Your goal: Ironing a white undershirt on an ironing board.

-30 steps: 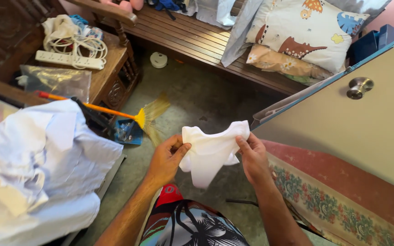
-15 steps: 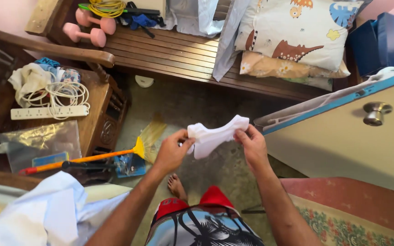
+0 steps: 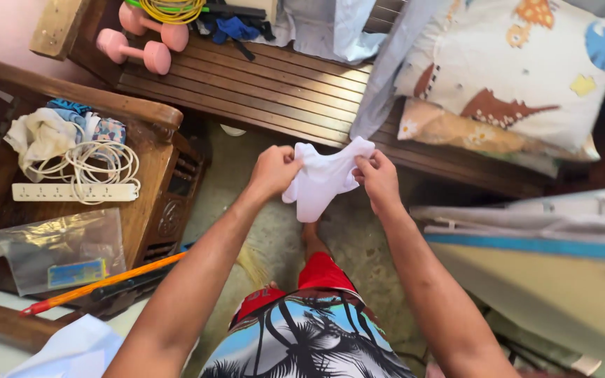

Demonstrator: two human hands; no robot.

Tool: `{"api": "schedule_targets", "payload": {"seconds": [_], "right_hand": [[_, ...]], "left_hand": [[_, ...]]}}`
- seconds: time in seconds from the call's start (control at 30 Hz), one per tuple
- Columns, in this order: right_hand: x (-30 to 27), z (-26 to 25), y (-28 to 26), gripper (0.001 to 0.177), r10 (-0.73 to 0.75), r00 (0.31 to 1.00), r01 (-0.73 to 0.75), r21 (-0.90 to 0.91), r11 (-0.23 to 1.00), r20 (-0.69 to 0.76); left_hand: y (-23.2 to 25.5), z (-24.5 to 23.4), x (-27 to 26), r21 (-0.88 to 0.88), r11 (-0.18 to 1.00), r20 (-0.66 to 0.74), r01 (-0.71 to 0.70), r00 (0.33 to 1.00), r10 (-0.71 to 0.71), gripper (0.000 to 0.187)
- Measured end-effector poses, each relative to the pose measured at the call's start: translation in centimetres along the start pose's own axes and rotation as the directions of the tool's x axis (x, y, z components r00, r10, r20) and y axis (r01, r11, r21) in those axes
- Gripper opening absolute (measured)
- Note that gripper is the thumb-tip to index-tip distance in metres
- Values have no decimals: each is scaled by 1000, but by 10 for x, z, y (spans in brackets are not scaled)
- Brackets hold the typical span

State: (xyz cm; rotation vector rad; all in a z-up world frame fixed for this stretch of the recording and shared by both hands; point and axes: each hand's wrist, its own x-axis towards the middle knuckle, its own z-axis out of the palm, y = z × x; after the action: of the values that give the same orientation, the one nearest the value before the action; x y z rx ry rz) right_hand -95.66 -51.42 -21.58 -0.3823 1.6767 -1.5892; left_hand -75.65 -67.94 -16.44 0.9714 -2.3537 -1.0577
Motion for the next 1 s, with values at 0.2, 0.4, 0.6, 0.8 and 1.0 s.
{"api": "schedule_targets", "payload": {"seconds": [0.2,0.4,0.6,0.8,1.0], "right_hand": [[173,26,-27,19,113,994,-112,-180,977,-2],[305,23,-13,55,83,991,-82,-12,997,108],[311,19,37,52,253,954,-217,-211,953,163],[264,40,63,46,416,857,-276,-411,869,304],[193,92,46,42,475,757,-226,-503,834,448]], "left_hand": [[-36,44,167,-461,732,155,502,858,-490,24],[-45,56,232,-642,659,103,392,896,-433,49],[-96,71,164,-197,861,50,468,882,-468,39],[-124,72,77,-272,773,102,574,815,-570,41],[-115,39,13,-531,481,188,697,651,-736,46]]}}
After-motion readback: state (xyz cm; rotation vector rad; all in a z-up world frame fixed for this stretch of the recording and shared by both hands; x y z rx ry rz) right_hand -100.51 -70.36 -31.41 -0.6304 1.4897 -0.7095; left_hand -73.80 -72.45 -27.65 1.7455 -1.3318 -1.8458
